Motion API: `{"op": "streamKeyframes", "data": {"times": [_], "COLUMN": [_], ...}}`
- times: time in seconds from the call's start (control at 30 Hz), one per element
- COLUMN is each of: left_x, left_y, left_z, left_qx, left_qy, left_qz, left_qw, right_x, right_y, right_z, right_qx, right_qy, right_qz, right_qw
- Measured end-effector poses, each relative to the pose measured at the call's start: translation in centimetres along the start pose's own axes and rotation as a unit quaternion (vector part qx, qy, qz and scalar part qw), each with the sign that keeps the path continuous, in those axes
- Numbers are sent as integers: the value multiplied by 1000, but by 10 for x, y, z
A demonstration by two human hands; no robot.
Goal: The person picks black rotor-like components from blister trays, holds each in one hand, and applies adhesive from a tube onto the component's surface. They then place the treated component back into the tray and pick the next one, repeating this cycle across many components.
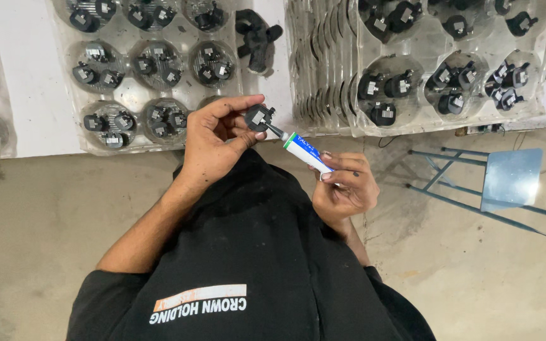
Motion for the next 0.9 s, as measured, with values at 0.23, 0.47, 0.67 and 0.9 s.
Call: {"op": "streamKeyframes", "data": {"times": [0.23,0.47,0.67,0.9], "left_x": [-3,-6,-9,-1], "left_y": [-1,-1,-1,-4], "left_z": [-1,-6,-15,-49], "left_qx": [-4,-10,23,-42], "left_qy": [-11,-10,13,-218], "left_qz": [-6,7,21,26], "left_qw": [1000,1000,999,975], "right_x": [3,6,8,14], "right_y": [-1,0,1,3], "right_z": [-2,-3,-3,-8], "right_qx": [-4,-9,-1,20], "right_qy": [-20,-29,-37,-41], "right_qz": [-2,-3,-6,-18], "right_qw": [1000,1000,999,999]}}
Point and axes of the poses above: each hand's wrist, its own y-axis towards the middle knuckle, its own x-axis out of the palm, z = x × y, the point moved 7 cm from there along y, towards the middle knuckle, and after that the axes turned 8 degrees about -z, right-handed, at the moved point
